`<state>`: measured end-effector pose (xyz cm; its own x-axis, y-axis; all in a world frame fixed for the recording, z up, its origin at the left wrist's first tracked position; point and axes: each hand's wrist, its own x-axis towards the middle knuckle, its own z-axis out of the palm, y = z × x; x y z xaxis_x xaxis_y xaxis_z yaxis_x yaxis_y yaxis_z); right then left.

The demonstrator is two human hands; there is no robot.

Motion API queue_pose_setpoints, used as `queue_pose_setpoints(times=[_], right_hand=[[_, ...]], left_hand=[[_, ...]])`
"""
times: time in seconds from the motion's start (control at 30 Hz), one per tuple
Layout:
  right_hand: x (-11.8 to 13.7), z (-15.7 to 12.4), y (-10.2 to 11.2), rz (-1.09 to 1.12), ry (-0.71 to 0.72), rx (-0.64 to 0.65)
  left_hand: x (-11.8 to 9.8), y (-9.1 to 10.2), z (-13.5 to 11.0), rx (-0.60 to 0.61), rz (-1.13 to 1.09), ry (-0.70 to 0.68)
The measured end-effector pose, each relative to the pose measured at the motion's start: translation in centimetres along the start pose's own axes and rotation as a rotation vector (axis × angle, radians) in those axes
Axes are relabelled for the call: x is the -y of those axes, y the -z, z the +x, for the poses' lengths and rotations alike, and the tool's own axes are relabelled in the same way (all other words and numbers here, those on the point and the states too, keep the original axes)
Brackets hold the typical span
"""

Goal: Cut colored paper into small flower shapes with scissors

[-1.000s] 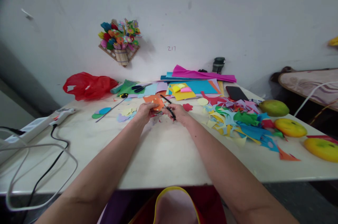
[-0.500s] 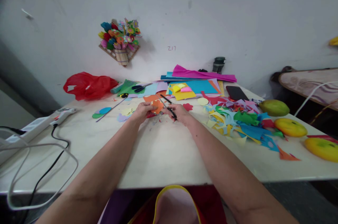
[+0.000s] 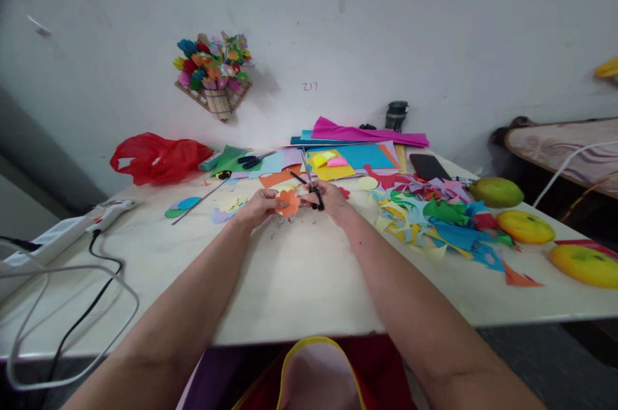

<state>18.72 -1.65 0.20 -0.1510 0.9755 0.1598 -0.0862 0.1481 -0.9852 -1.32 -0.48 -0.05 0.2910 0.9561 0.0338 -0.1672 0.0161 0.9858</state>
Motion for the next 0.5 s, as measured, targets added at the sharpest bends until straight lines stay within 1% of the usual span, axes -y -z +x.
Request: queue_pose_setpoints(times=[0.1,0.27,0.37,0.5], right_hand=[[0.06,0.00,-0.10,-0.009,0.007,0.014],[0.10,0.00,-0.14,0.012,0.009,0.057],[0.22,-0.08,-0.27,0.020,0.000,0.058],[0.42,-0.23,-0.63,0.033,-0.016,0.057]], left_hand=[[-0.15,-0.19,-0.16,0.104,0.011,0.023],[-0.05,-0.26,-0.17,0.126,0.051,0.036],[0.13,-0.32,-0.15,0.147,0.095,0.046],[0.29,-0.50,-0.15,0.174,0.100,0.058]])
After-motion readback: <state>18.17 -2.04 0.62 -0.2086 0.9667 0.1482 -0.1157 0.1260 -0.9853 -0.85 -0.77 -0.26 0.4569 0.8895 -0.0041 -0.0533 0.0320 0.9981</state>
